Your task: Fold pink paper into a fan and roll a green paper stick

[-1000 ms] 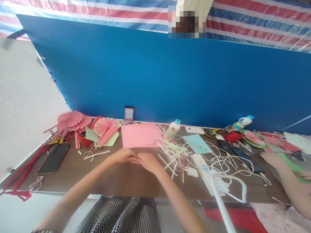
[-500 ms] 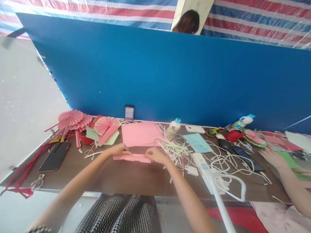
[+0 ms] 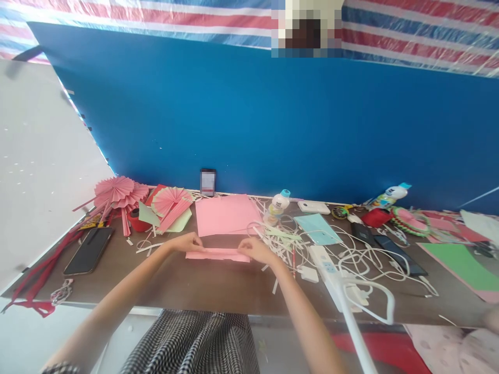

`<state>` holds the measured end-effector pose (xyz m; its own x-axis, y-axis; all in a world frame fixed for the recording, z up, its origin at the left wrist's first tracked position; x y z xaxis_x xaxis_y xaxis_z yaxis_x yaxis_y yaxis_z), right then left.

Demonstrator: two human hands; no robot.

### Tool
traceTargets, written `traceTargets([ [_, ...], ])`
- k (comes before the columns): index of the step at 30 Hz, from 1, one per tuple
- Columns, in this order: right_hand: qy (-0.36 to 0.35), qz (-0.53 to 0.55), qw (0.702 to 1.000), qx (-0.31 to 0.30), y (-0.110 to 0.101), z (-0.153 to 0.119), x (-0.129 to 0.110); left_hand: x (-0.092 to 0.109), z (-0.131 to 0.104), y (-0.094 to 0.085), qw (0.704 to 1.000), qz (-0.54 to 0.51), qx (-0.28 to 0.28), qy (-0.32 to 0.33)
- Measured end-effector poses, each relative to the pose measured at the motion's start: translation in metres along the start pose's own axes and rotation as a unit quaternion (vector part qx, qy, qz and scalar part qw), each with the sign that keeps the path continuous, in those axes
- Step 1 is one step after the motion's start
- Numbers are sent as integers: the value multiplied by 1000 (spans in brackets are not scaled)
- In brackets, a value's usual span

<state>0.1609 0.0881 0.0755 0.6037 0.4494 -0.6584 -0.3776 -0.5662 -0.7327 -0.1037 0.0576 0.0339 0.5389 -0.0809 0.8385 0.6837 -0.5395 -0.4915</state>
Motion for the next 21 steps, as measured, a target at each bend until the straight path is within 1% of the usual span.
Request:
traceTargets([
  [2, -13, -56, 998, 23, 3, 0, -2, 4, -1, 0, 996, 80, 16, 38],
  [4, -42, -132, 988, 71, 7, 2, -7, 10, -2, 0, 979, 175, 68, 84],
  [6, -92, -195, 968, 128, 15, 6, -15, 16, -3, 0, 953, 257, 113, 117],
  [7, -117, -216, 958, 149, 19, 10, -18, 19, -3, 1, 938, 296, 127, 126],
  [9, -156, -248, 939, 179, 28, 17, -21, 23, -3, 1, 906, 368, 151, 141],
  [11, -188, -289, 919, 192, 35, 25, -18, 23, -2, 1, 871, 432, 173, 155],
  [14, -233, -372, 876, 201, 46, 32, -6, 12, -1, 3, 829, 488, 210, 174],
  [16, -256, -415, 848, 206, 55, 34, 2, -1, 1, 8, 811, 509, 224, 183],
  [19, -291, -445, 825, 192, 68, 34, 12, -20, 2, 19, 796, 529, 226, 189],
  [21, -302, -452, 820, 181, 75, 33, 16, -26, 3, 25, 796, 535, 224, 171],
])
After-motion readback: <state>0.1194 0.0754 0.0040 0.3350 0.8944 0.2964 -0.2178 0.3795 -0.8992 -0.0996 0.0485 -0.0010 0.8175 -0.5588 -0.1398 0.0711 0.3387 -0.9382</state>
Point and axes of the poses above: each hand's wrist, its own z-axis towards the middle knuckle, its own y-axis out of the palm, x = y × z, the point moved 2 cm from there along z, towards the middle knuckle, and after that the axes turned 6 degrees about -y, right-handed, at the moved point
